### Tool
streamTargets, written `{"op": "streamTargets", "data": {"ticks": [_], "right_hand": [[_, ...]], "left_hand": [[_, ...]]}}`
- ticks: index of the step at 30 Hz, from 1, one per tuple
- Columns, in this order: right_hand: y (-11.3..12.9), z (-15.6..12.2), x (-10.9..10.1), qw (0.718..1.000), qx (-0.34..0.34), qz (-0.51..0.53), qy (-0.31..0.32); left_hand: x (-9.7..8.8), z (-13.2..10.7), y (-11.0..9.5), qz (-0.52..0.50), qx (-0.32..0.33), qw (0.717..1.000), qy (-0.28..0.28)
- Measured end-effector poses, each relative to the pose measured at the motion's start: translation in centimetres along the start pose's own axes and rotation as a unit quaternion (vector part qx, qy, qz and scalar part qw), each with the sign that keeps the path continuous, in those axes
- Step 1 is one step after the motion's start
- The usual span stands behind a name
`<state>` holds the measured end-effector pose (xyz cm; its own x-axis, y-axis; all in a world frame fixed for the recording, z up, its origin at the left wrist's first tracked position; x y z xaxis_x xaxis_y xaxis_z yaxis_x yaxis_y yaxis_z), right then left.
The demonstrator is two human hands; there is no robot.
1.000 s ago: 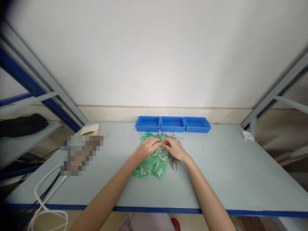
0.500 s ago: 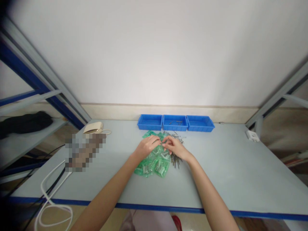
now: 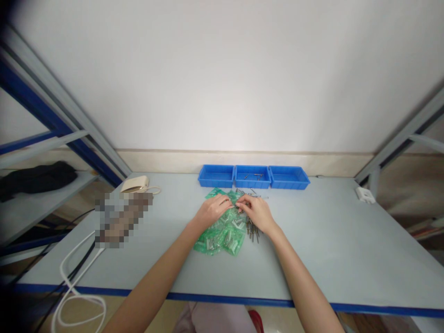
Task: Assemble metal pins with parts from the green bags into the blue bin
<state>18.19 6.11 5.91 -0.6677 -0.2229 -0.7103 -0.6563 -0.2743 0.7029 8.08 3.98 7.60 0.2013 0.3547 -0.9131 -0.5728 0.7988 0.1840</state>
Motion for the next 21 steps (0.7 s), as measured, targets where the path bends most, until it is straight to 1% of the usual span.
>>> {"op": "streamTargets", "data": {"ticks": [3,6,11,17,21], "right_hand": [[-0.03,0.01,0.11,1.000,-0.008,-0.008,0.001],[-0.29,0.02,-0.06,1.000,-0.016,-0.012,-0.011],[-0.33,-0.10,-0.48,0.998,-0.013,-0.051,-0.032],[0.01,-0.06,-0.19,0.998,-0.011,-0.060,-0.020],[-0.14,0.00,-0.02,0.999,-0.020,-0.045,-0.016]], "left_hand": [[0.10,-0.07,0.11,-0.005,-0.003,1.000,0.008],[-0.01,-0.08,0.27,-0.014,-0.011,1.000,0.008],[0.06,0.12,0.15,-0.017,-0.010,1.000,0.012],[0.15,0.14,0.08,-0.020,-0.002,1.000,0.013],[0.20,0.11,0.10,-0.019,-0.003,1.000,0.012]]}}
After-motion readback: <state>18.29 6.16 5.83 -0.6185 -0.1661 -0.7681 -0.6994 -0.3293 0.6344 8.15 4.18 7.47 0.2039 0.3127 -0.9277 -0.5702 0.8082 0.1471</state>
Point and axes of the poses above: each hand's wrist, its own z-axis towards the middle knuckle, its own x-axis out of the palm, y = z × x, the point moved 10 cm from there along z, towards the middle knuckle, and after that the axes turned 11 degrees about y, right-handed, at the moved point
